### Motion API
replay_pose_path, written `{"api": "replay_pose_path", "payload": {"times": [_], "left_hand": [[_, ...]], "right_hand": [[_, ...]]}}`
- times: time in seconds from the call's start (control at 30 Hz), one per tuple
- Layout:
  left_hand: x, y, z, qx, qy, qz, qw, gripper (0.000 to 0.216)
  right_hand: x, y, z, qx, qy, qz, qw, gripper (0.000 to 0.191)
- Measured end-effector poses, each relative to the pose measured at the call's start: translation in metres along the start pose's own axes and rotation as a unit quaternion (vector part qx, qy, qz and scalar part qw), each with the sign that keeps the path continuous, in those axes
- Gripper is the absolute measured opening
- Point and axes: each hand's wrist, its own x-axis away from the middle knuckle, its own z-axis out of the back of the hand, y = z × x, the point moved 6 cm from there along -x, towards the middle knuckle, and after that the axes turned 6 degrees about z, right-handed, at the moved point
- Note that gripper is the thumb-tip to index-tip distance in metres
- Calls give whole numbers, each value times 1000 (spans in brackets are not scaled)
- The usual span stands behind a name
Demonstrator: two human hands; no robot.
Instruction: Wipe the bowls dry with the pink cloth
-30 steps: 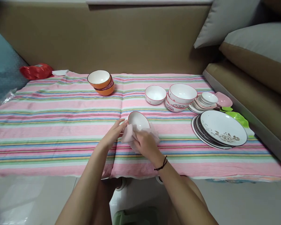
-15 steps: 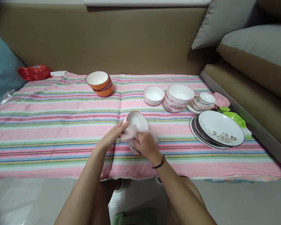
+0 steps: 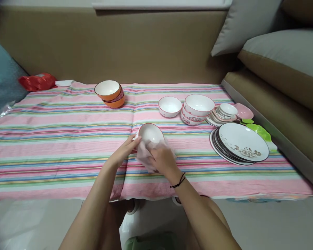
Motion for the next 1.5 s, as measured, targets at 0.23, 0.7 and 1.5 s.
{"api": "replay_pose_path", "payload": {"times": [0.23,0.7,1.5], "left_hand": [[2,3,4,-16,22,15,1000,57],[3,2,-2,-7,-15,43,999,59],[2,-4,0,9,-14,68,998,72]], "right_hand": [[5,-2,1,-194,-10,15,981,27],[4,-5,1,30,-67,18,997,17],[5,9,10,-201,105,-28,974,19]]}}
